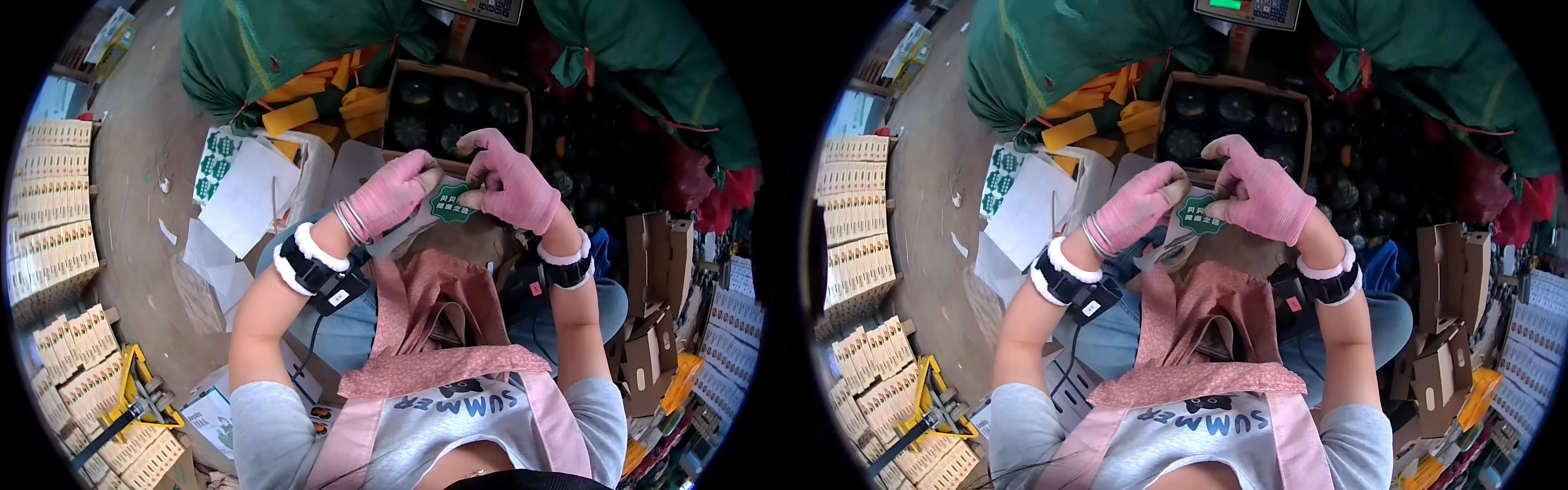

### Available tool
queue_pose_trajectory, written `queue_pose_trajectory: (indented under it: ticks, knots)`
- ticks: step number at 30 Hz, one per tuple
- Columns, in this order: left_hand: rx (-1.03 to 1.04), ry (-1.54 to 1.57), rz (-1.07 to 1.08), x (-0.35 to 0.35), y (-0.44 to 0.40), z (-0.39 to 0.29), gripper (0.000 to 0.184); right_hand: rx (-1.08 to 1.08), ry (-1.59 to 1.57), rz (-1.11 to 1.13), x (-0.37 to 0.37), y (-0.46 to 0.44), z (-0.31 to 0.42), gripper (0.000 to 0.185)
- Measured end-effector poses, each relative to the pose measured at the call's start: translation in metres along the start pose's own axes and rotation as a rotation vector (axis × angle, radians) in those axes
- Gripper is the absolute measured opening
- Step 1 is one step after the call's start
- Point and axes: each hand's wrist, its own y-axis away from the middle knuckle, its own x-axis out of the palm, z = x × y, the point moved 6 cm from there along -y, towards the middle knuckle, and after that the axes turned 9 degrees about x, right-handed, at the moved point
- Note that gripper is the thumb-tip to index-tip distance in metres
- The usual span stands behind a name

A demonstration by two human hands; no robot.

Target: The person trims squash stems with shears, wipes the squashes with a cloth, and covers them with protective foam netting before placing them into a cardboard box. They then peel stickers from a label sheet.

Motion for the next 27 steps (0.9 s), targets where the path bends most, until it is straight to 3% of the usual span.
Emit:
queue_pose_trajectory:
  ticks: [6, 9, 10, 11, 13, 15, 17, 19, 20, 22, 23, 24, 25, 27]
  knots:
    - [0.057, 0.006, -0.010, 0.016, 0.019, -0.021, 0.015, 0.021, 0.101, -0.163, 0.003, 0.029, 0.012, 0.058]
    - [0.366, -0.187, -0.107, 0.028, 0.025, -0.039, 0.014, -0.033, 0.159, -0.345, 0.001, 0.047, 0.017, 0.054]
    - [0.356, -0.156, -0.103, 0.034, 0.027, -0.041, 0.014, -0.052, 0.157, -0.407, 0.000, 0.052, 0.017, 0.051]
    - [0.344, -0.121, -0.102, 0.040, 0.031, -0.043, 0.018, -0.114, 0.164, -0.454, -0.001, 0.056, 0.015, 0.051]
    - [0.355, -0.190, -0.126, 0.048, 0.048, -0.063, 0.029, -0.007, 0.153, -0.447, -0.004, 0.066, 0.015, 0.055]
    - [0.491, -0.301, -0.155, 0.055, 0.046, -0.063, 0.036, -0.095, 0.362, -0.600, -0.007, 0.082, 0.037, 0.058]
    - [0.589, -0.349, -0.093, 0.062, 0.053, -0.079, 0.038, -0.326, 0.592, -0.571, -0.006, 0.090, 0.060, 0.055]
    - [0.715, -0.455, -0.086, 0.066, 0.057, -0.095, 0.039, -0.211, 0.415, -0.276, -0.008, 0.079, 0.038, 0.028]
    - [0.656, -0.552, -0.042, 0.059, 0.054, -0.098, 0.039, -0.153, 0.447, -0.284, -0.010, 0.078, 0.034, 0.023]
    - [0.711, -0.638, -0.198, 0.007, 0.065, -0.108, 0.048, -0.074, 0.466, -0.260, -0.015, 0.073, 0.027, 0.018]
    - [0.586, -0.633, -0.333, -0.031, 0.086, -0.116, 0.051, -0.050, 0.453, -0.229, -0.019, 0.070, 0.021, 0.016]
    - [0.452, -0.724, -0.613, -0.072, 0.094, -0.095, 0.052, 0.022, 0.414, -0.162, -0.022, 0.063, 0.006, 0.017]
    - [0.444, -0.776, -0.884, -0.115, 0.115, -0.073, 0.054, 0.047, 0.465, -0.143, -0.027, 0.052, -0.010, 0.017]
    - [0.078, -0.784, -1.142, -0.206, 0.163, 0.014, 0.057, 0.102, 0.557, -0.103, -0.033, 0.027, -0.054, 0.017]
